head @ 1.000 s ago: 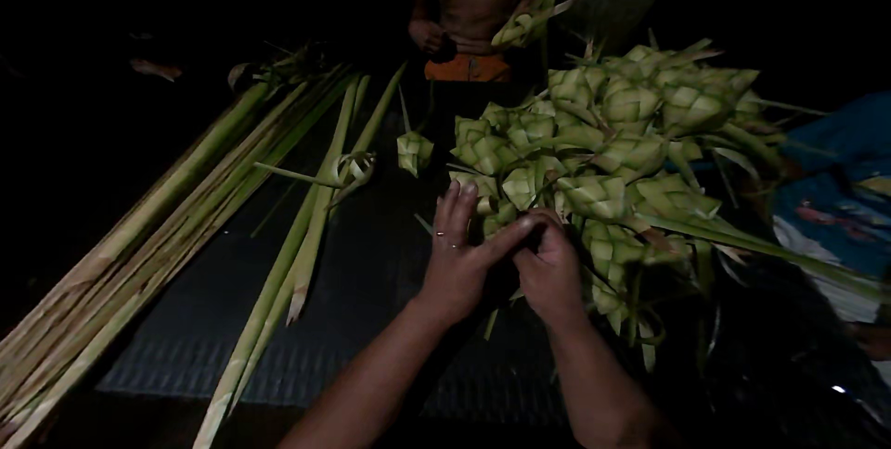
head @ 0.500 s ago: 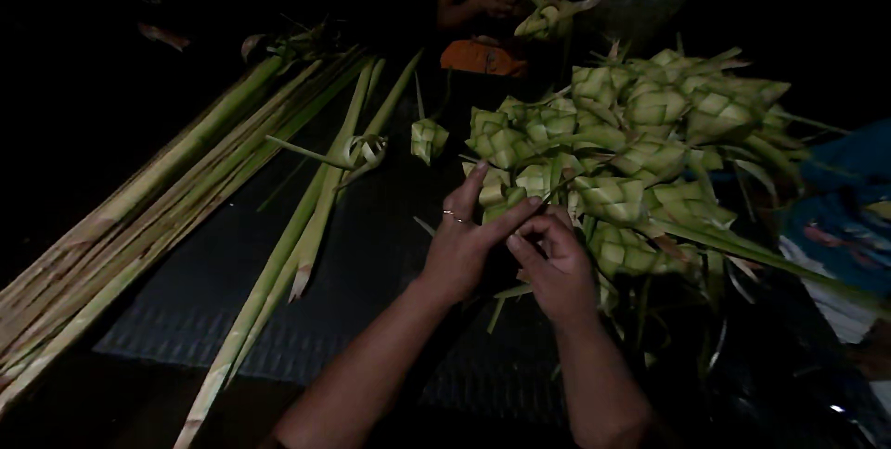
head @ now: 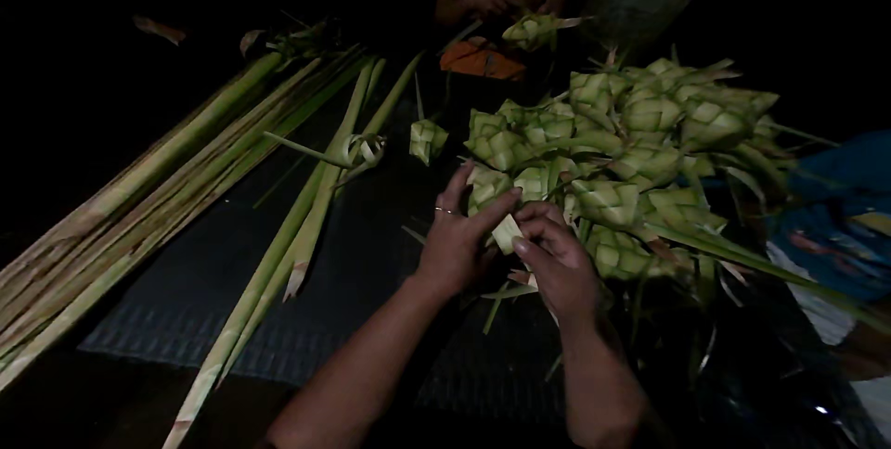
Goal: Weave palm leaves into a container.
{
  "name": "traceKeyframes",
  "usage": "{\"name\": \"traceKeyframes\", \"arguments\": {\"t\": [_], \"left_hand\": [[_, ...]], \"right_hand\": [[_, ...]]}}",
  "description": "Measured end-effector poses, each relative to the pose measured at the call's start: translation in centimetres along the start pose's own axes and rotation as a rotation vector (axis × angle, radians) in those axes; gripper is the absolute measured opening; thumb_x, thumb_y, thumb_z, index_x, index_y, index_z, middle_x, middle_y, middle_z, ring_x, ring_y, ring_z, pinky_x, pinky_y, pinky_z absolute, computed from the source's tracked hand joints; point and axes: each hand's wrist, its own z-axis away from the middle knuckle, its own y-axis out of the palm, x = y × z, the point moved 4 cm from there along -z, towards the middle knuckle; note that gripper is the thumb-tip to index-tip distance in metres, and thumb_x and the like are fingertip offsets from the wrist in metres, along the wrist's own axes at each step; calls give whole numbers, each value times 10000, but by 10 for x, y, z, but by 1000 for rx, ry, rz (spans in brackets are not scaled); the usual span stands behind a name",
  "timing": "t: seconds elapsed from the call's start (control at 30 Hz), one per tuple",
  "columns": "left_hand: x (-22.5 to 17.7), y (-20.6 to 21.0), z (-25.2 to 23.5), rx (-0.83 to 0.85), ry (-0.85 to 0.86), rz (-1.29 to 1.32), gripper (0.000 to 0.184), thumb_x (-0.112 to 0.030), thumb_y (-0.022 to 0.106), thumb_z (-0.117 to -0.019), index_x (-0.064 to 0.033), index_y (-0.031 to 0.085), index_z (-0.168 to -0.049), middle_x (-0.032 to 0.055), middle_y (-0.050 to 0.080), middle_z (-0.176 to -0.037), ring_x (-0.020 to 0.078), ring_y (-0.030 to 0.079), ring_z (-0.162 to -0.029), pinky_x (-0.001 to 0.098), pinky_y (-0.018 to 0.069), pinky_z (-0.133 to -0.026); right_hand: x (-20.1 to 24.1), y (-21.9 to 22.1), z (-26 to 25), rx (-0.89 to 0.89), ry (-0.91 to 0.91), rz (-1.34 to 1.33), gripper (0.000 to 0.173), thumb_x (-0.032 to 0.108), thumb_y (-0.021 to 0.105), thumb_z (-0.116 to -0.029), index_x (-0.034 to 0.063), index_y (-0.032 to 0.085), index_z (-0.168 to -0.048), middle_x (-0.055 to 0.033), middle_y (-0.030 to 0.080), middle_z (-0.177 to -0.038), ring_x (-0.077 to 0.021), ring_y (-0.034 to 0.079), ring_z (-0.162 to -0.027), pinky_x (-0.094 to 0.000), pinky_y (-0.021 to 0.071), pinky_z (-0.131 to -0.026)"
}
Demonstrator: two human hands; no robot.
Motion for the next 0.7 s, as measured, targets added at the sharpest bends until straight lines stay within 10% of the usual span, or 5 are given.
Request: {"name": "traceKeyframes", "arguments": {"t": [0.47, 0.63, 0.7], "left_hand": [[-1, 3, 2, 96, 30, 32, 792, -71, 848, -726, -276, 581, -1443, 246, 302, -1599, 453, 418, -1387, 583, 495, -1011], [-9, -10, -1, 90, -284, 460, 631, -244, 602, -944, 5, 435, -1499, 182, 458, -1510, 210, 516, -1326, 376, 492, -1045], [-1, -8, 1, -14, -375, 577, 544, -220, 601, -986, -39, 481, -1485, 134, 521, -1436, 175, 568, -1235, 354, 528, -991]], "right_hand": [[-4, -5, -3, -63, 27, -170, 145, 195, 643, -952, 196, 636, -808, 42, 593, -1213, -77, 560, -1154, -257, 526, -934], [-3, -6, -3, -125, 95, -205, 119, 175, 630, -929, 189, 628, -811, 21, 600, -1272, -100, 544, -1234, -299, 512, -988], [-4, -3, -2, -88, 101, -189, 110, 192, 638, -934, 189, 638, -823, 19, 589, -1324, -95, 535, -1259, -281, 514, -981]]}}
